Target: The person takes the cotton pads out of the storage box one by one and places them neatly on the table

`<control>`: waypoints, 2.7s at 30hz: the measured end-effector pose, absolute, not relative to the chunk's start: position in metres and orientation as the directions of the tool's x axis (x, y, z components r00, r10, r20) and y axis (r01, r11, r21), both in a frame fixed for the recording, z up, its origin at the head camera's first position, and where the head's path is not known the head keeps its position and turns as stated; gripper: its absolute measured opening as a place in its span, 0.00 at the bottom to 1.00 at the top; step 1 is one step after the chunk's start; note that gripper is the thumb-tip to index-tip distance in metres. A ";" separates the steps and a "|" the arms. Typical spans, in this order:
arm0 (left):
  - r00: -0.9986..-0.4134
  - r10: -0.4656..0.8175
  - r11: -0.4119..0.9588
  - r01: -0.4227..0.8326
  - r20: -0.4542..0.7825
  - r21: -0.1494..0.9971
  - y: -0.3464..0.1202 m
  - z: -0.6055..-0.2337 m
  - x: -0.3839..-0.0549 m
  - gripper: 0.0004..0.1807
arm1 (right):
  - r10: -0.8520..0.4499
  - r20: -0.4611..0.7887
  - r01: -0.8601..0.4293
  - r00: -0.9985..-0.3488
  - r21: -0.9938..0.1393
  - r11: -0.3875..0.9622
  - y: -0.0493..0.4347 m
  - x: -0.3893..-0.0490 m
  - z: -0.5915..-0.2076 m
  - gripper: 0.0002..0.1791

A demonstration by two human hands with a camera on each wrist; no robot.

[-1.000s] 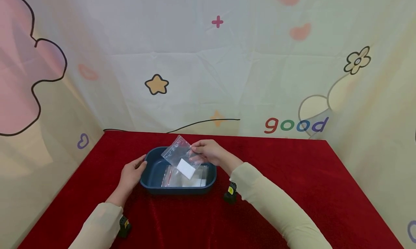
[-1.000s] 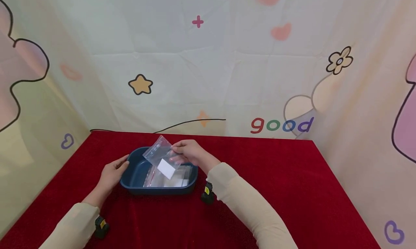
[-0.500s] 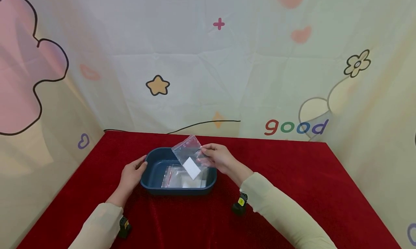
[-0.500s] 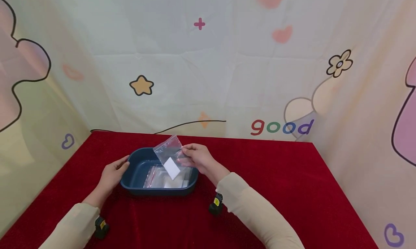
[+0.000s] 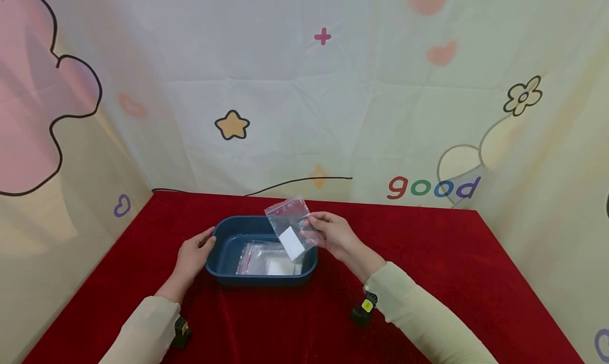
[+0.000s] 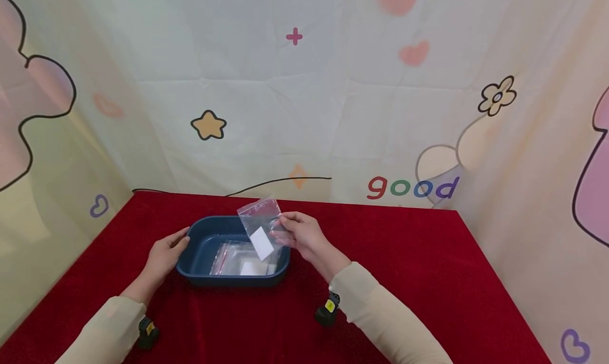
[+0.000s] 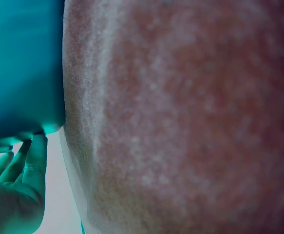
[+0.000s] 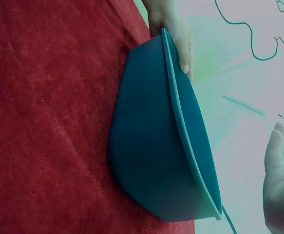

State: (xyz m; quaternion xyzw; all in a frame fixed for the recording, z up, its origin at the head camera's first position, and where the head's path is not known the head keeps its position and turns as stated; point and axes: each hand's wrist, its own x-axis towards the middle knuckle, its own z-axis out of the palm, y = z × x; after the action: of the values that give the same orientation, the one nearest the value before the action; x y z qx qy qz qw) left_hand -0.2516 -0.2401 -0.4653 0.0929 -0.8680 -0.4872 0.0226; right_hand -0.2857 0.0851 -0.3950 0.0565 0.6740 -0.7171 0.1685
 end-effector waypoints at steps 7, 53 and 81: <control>-0.981 -0.186 0.506 -0.145 -0.057 0.850 -0.240 -0.464 -0.253 0.28 | -0.165 -0.301 0.320 -0.939 -0.942 -0.104 0.095 -0.280 -0.396 0.16; -0.981 -0.184 0.498 -0.143 -0.057 0.855 -0.239 -0.465 -0.249 0.28 | -0.031 -0.332 0.328 -0.943 -0.907 -0.264 0.169 -0.268 -0.432 0.08; -0.980 -0.193 0.524 -0.139 -0.042 0.840 -0.239 -0.467 -0.251 0.27 | -0.075 -0.348 0.353 -0.935 -0.880 -0.318 0.163 -0.264 -0.473 0.09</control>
State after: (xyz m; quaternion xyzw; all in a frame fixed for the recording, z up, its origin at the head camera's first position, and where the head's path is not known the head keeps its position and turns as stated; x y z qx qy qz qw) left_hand -0.2507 -0.2393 -0.4669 0.0949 -0.8725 -0.4785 0.0282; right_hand -0.2641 0.1630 -0.4730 0.1222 0.5685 -0.8025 0.1333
